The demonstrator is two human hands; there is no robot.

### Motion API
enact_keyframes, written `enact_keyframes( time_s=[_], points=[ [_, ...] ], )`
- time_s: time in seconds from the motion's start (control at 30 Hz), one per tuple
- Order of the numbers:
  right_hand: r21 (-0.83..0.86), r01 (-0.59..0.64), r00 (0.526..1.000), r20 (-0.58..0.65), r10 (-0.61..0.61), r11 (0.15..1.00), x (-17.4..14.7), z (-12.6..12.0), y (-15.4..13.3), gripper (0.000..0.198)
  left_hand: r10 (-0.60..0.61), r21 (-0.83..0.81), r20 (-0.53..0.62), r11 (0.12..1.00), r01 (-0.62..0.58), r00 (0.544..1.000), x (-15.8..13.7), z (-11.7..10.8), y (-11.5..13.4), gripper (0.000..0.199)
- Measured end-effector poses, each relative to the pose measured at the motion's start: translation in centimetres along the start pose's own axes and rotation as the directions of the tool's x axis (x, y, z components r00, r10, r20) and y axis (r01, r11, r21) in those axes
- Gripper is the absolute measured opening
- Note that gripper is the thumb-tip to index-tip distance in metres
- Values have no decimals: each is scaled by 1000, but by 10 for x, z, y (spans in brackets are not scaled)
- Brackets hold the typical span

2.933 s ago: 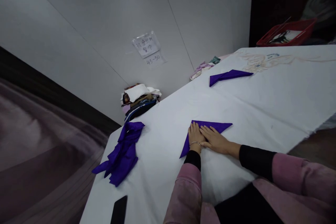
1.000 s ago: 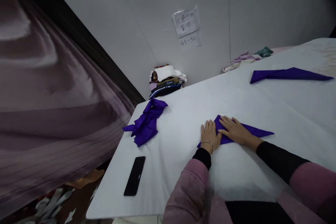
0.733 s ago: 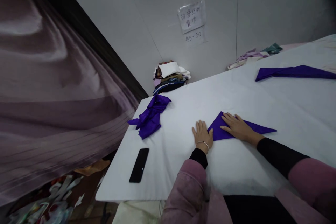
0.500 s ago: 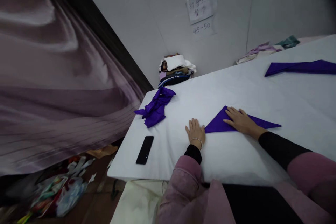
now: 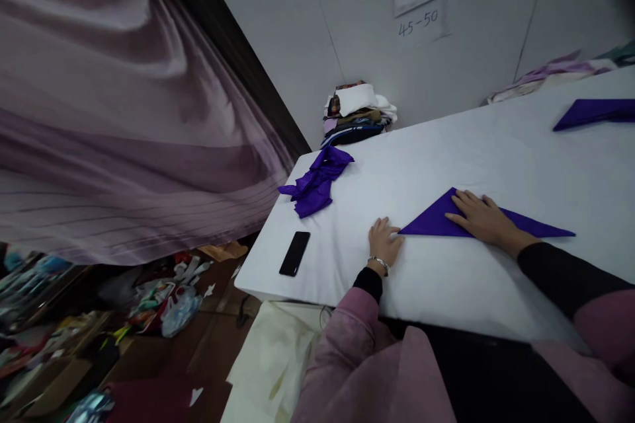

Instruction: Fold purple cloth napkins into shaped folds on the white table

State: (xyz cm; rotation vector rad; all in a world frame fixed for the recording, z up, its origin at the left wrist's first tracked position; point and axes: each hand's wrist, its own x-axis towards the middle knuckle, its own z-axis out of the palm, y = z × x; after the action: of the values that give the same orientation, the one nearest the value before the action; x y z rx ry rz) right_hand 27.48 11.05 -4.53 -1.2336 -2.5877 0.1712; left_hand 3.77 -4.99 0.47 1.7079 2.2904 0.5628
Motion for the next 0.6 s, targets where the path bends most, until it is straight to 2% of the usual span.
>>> enact_keyframes(
  time_s=[0.27, 0.6],
  points=[
    [-3, 1, 1000, -5, -1, 1000, 0, 1, 1, 80, 48, -9, 29, 999, -48, 998, 15, 3, -1, 12],
    [-21, -16, 1000, 13, 17, 1000, -1, -2, -1, 78, 80, 11, 39, 997, -81, 996, 12, -2, -1, 19]
  ],
)
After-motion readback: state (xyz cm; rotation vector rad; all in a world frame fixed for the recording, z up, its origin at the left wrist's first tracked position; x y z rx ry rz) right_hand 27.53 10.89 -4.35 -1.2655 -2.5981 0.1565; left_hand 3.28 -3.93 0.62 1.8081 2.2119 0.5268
